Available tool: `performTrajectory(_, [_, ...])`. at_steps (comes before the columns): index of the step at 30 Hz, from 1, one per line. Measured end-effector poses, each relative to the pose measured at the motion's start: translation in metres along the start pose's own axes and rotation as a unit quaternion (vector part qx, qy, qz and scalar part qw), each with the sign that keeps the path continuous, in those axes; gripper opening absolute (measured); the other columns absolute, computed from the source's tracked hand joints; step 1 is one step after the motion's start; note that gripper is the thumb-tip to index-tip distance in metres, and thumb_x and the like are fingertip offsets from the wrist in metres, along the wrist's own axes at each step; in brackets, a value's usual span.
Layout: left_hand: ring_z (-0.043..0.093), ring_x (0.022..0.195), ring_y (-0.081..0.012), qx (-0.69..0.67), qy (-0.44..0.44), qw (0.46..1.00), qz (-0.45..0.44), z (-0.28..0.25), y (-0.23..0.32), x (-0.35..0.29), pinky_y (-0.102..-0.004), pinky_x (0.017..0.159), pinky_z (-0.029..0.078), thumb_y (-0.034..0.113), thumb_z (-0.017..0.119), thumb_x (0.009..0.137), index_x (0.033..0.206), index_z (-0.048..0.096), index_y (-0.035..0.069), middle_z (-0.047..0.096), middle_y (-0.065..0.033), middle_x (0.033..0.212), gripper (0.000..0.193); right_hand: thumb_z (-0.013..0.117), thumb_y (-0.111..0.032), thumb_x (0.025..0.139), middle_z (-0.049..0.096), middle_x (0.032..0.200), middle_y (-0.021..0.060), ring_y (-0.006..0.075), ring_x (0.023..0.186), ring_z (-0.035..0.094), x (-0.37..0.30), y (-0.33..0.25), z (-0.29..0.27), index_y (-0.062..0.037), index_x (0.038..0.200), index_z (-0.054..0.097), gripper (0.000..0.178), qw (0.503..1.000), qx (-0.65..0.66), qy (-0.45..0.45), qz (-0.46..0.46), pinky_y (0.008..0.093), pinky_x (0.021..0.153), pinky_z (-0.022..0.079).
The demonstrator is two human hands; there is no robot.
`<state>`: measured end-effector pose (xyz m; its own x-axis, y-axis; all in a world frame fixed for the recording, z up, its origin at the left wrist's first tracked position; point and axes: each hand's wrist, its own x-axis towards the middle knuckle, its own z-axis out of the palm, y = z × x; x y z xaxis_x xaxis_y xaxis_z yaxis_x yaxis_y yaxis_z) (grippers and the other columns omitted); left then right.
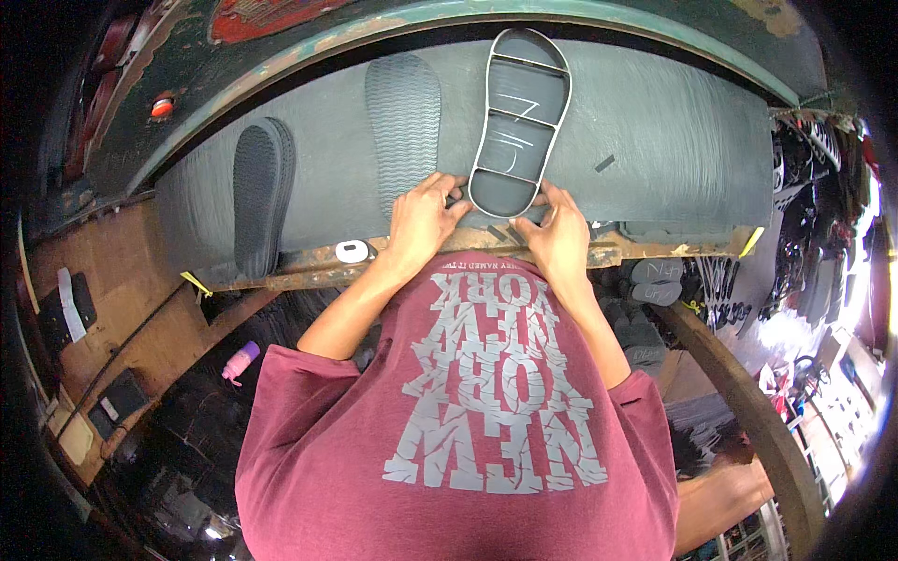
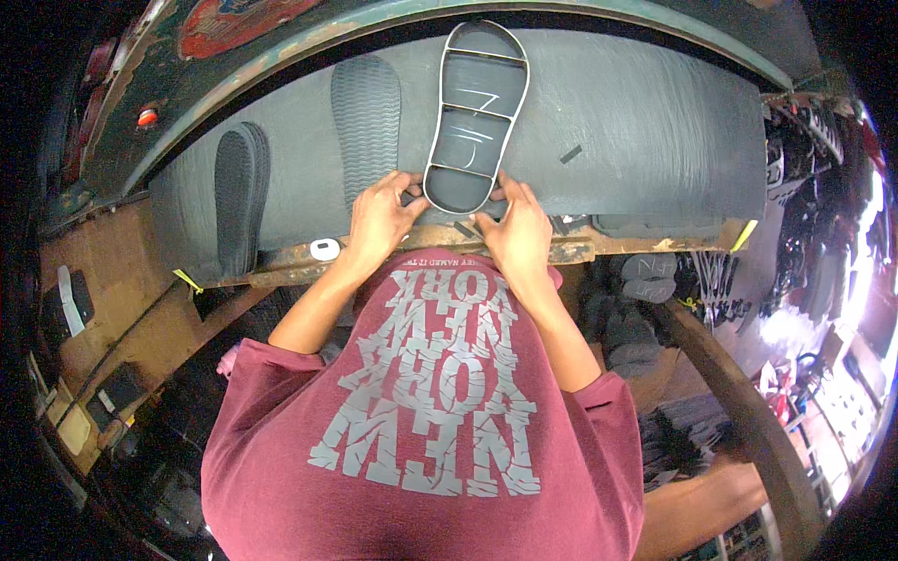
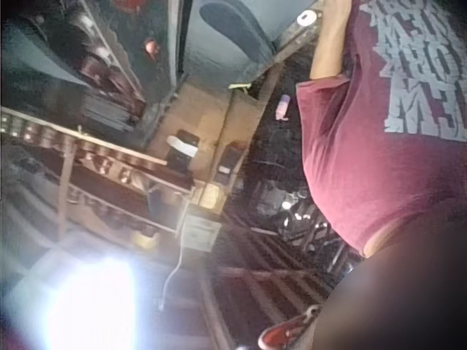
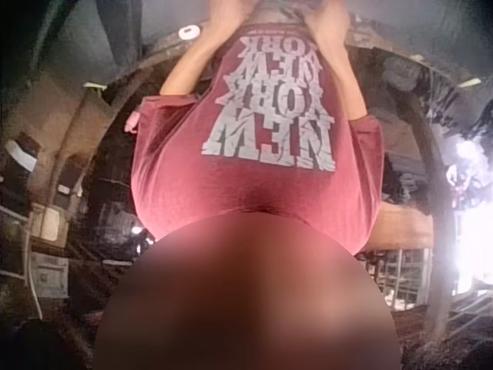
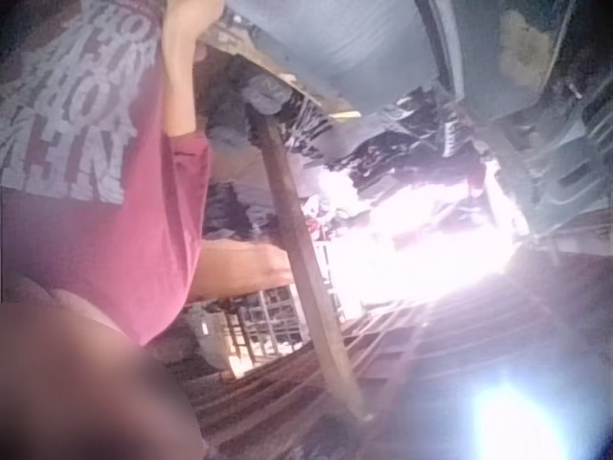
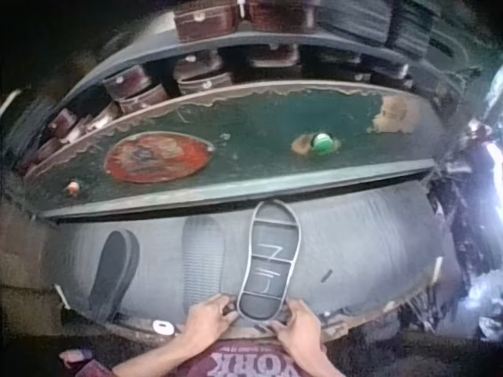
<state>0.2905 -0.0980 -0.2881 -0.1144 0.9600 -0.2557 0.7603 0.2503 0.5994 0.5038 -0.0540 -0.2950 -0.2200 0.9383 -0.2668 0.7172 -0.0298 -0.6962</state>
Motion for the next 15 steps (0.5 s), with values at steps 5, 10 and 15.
performTrajectory(5, [0.07, 0.082, -0.0327, -0.014, 0.063, 0.997, 0.038, -0.017, -0.004, -0.003, -0.0425, 0.074, 0.055, 0.019, 0.075, 0.089, 0.125, 0.065, 0.006, 0.072, -0.009, 0.102, 0.04, 0.087, -0.011, 0.074, 0.07, 0.105, 0.0074, 0.0137, 0.069, 0.056, 0.003, 0.012, -0.025, -0.0028, 0.14, 0.062, 0.071, 0.996, 0.08, -0.032, 0.034, 0.0299, 0.068, 0.051])
performTrajectory(10, [0.052, 0.064, -0.0068, -0.104, 0.167, 0.98, -0.01, -0.071, -0.033, -0.001, -0.0262, 0.06, 0.046, 0.017, 0.073, 0.094, 0.136, 0.063, 0.007, 0.07, -0.0022, 0.092, 0.044, 0.078, -0.012, 0.09, 0.068, 0.107, 0.0061, 0.0106, 0.08, 0.058, 0.029, 0.027, -0.072, -0.0015, 0.138, 0.063, 0.052, 0.986, 0.151, 0.076, 0.006, 0.0272, 0.075, 0.052])
performTrajectory(15, [0.061, 0.081, -0.0074, -0.194, 0.374, 0.906, 0.025, -0.154, -0.085, 0.016, -0.0233, 0.073, 0.051, 0.02, 0.061, 0.106, 0.129, 0.068, 0.004, 0.072, -0.004, 0.1, 0.029, 0.077, -0.019, 0.091, 0.068, 0.12, 0.0143, 0.0238, 0.109, 0.066, 0.072, -0.004, -0.124, -0.0053, 0.131, 0.068, 0.043, 0.946, 0.063, 0.254, -0.194, 0.038, 0.1, 0.05])
